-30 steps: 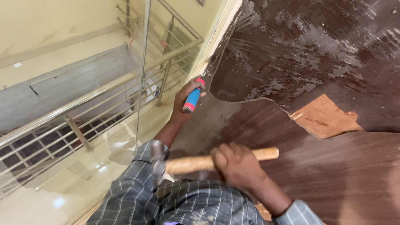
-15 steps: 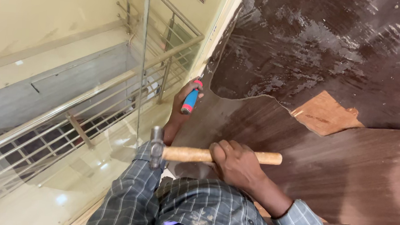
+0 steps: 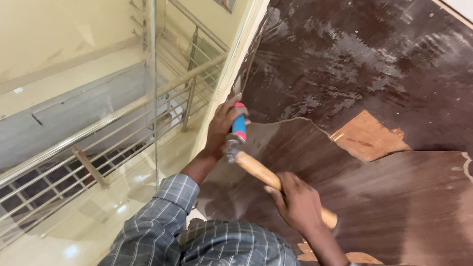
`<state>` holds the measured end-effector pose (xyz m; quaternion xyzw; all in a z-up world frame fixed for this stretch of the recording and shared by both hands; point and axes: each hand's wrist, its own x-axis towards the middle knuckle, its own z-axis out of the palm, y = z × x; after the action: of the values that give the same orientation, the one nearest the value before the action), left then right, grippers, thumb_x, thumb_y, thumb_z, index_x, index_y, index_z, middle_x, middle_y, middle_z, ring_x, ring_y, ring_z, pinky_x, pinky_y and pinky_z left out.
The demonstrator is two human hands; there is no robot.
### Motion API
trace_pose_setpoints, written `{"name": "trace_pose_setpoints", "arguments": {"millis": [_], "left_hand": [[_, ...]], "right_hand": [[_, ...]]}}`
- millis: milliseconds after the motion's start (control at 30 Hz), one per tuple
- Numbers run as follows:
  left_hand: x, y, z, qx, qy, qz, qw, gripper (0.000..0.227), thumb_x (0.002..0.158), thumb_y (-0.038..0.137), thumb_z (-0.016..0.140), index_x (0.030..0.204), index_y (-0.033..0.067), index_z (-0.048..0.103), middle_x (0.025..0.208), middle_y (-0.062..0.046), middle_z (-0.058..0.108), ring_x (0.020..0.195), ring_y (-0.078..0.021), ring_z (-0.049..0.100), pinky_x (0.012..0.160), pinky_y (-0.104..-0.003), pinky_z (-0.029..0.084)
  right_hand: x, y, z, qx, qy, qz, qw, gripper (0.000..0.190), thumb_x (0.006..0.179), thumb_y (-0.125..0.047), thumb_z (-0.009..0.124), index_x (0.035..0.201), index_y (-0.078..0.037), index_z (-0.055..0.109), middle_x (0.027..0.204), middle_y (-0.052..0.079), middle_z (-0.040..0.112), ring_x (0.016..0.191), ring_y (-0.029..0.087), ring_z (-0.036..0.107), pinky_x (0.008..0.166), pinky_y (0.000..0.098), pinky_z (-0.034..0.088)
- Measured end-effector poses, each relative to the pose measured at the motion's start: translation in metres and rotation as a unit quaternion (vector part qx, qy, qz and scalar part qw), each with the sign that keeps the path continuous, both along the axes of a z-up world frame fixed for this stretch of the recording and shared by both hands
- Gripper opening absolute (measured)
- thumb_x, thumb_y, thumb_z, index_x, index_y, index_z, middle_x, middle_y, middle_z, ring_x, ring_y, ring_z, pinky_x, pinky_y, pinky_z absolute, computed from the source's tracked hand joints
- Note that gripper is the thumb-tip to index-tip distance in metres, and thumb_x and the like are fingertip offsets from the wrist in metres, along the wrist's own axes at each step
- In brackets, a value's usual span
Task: The person uses a hammer and a chisel to remove a dark brown veneer layer from a wooden cabinet surface. They repeatedly strike the chisel to pry and peel off sections of the veneer, which fall to the floor.
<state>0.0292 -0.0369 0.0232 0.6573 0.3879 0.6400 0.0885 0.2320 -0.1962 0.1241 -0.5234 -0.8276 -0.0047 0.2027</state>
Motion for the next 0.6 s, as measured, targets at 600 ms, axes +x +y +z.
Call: {"name": "trace_pose_setpoints", "arguments": {"millis": [600], "left_hand": [[0.046, 0.012, 0.082, 0.136, 0.148, 0.117, 0.972, 0.030, 0.096, 0.031, 0.075, 0.122, 0.0191, 0.065, 0.135, -0.016, 0.062, 0.118, -0.0345, 0.063, 0.086, -0.042, 0.060]], "right_hand": [[0.082, -0.041, -0.024, -0.102, 0.440, -0.155, 0.879, 0.036, 0.103, -0.038, 0.055, 0.101, -0.002, 0.062, 0.069, 0.003, 0.056, 0.059, 0.009, 0.053, 0.052, 0.0263, 0.045]]}}
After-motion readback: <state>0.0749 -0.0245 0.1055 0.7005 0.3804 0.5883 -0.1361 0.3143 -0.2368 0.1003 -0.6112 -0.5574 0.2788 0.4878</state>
